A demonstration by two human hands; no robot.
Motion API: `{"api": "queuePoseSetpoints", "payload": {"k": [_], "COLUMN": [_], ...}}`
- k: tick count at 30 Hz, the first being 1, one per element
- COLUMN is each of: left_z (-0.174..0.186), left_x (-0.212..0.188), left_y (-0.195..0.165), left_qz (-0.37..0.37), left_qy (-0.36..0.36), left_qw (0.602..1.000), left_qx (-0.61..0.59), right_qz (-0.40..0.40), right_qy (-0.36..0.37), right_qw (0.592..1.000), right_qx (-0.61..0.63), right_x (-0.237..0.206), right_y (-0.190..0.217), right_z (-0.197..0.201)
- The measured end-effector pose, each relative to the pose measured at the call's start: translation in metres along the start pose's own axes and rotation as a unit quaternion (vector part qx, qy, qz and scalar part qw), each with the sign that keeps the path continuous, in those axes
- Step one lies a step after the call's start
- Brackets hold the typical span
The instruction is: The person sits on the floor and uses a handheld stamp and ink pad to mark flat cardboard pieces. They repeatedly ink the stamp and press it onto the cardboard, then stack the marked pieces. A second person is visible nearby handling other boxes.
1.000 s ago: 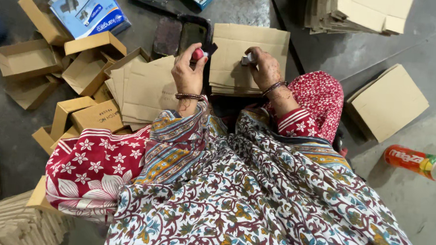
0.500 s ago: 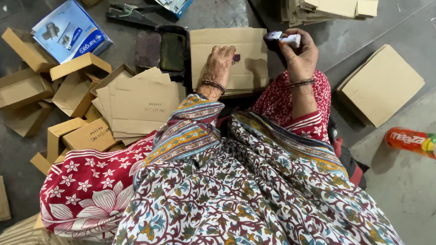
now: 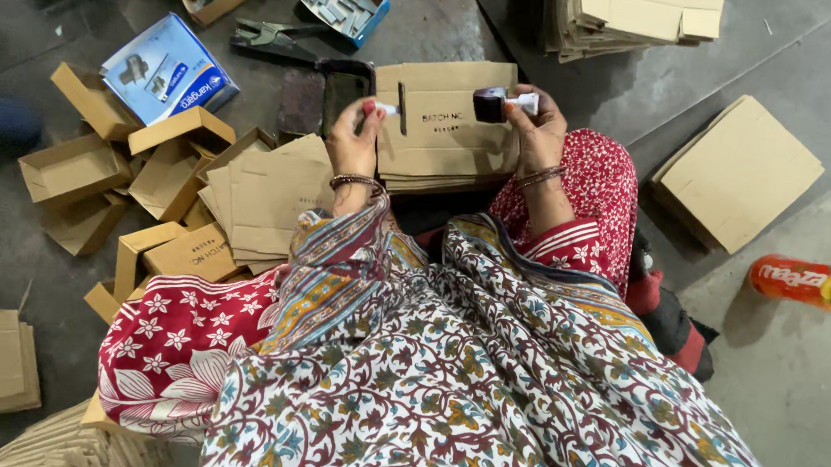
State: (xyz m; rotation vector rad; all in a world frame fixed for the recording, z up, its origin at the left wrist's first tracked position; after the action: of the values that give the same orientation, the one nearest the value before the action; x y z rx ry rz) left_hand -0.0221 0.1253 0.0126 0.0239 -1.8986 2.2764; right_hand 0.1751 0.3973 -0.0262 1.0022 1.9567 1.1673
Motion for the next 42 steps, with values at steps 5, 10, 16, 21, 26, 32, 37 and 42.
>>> {"api": "queuePoseSetpoints", "payload": {"k": [5,10,16,21,26,32,37,42], "left_z": [-0.003,-0.004,0.000,-0.001,0.054,0.272,0.278,0.150], "left_x": [-0.025,-0.029,-0.023,-0.022,-0.017,-0.019,-0.024,-0.030], "left_y": [0.040,0.035,0.022,0.015,0.015,-0.036,-0.047,-0.054], "left_qz": [0.097,0.070,0.002,-0.060,-0.040,-0.028,0.006,-0.101], "left_qy": [0.028,0.015,0.012,0.025,0.036,-0.091,-0.175,-0.068], "left_qw": [0.992,0.991,0.989,0.985,0.983,0.938,0.903,0.937], "left_qx": [0.080,0.111,0.146,0.162,0.177,0.332,0.391,0.329], "right_qz": [0.000,0.023,0.043,0.050,0.004,-0.052,0.079,0.272], "right_qy": [0.020,0.028,0.034,0.022,0.004,0.192,0.261,0.187], "right_qw": [0.999,0.998,0.998,0.995,0.993,0.980,0.945,0.818], "right_qx": [-0.050,-0.045,-0.009,0.081,0.114,0.002,-0.181,-0.471], "right_x": [-0.007,-0.010,-0.003,-0.003,-0.026,-0.121,-0.127,-0.069], "right_y": [-0.004,0.001,0.002,0.021,0.027,-0.019,0.011,0.052], "right_z": [-0.010,-0.008,-0.004,0.006,-0.032,-0.178,-0.183,-0.121]}}
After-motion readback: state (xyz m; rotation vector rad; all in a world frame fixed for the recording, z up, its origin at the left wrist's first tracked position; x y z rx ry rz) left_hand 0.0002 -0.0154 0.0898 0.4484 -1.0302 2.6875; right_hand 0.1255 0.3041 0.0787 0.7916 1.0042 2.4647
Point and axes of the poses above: each hand's wrist, its own x-axis towards the middle knuckle, its own z-axis out of the back of the hand, y = z × x, the point moved 9 cm from there along x, towards the middle knuckle, and after that the axes turned 11 degrees about -y, right-handed, at the moved point
